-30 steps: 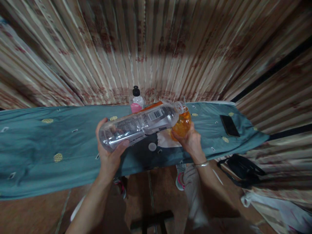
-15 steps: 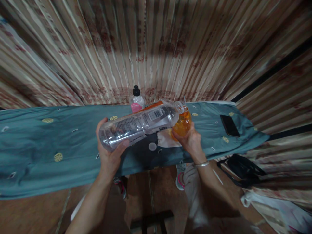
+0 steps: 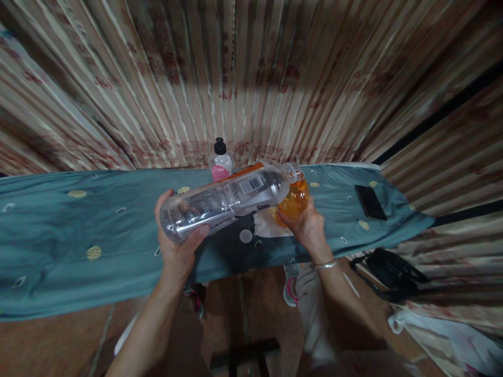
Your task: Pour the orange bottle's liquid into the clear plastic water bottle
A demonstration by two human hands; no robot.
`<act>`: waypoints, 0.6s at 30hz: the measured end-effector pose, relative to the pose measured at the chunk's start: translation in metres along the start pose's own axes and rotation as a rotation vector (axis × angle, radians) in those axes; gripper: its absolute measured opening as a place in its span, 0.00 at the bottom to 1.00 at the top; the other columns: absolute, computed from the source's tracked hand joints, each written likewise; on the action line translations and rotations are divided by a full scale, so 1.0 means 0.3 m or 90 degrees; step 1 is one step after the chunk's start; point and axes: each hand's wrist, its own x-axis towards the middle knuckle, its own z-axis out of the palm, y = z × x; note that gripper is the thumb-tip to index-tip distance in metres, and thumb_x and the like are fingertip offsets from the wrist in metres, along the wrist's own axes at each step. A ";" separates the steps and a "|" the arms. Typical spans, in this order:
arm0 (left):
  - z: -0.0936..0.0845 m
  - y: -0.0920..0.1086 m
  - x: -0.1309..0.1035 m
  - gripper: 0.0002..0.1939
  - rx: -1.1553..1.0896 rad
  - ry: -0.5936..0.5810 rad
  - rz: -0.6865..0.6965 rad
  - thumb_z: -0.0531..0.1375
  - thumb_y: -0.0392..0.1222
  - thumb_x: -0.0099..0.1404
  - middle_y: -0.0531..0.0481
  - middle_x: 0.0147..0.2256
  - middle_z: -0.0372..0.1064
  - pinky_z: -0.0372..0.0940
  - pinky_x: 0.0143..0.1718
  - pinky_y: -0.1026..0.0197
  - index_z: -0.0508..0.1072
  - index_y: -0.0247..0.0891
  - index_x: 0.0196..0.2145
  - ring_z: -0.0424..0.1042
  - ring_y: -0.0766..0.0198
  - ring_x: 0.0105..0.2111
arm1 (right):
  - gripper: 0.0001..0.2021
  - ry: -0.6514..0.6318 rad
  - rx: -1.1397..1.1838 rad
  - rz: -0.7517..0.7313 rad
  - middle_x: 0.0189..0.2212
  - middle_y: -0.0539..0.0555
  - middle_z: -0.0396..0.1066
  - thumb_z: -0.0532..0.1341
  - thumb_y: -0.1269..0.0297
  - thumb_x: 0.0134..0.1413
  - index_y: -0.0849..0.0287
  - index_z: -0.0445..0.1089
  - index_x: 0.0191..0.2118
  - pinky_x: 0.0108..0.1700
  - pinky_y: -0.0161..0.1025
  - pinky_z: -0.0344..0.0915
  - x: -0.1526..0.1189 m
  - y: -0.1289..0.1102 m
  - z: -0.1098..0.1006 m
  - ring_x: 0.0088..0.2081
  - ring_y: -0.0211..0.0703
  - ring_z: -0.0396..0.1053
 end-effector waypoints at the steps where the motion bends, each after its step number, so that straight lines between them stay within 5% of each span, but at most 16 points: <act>1: 0.001 0.002 0.000 0.46 -0.019 0.007 -0.012 0.74 0.64 0.58 0.47 0.46 0.72 0.76 0.43 0.51 0.65 0.49 0.69 0.75 0.54 0.41 | 0.46 -0.001 0.001 0.002 0.37 0.65 0.82 0.57 0.27 0.60 0.68 0.64 0.64 0.37 0.46 0.74 0.000 -0.001 0.000 0.36 0.59 0.81; 18: 0.010 0.034 0.005 0.46 -0.020 0.033 -0.008 0.78 0.60 0.53 0.46 0.49 0.74 0.75 0.50 0.48 0.69 0.51 0.66 0.76 0.50 0.46 | 0.44 -0.005 0.021 0.000 0.36 0.64 0.82 0.59 0.27 0.59 0.66 0.65 0.62 0.39 0.48 0.75 0.000 -0.002 -0.008 0.36 0.59 0.81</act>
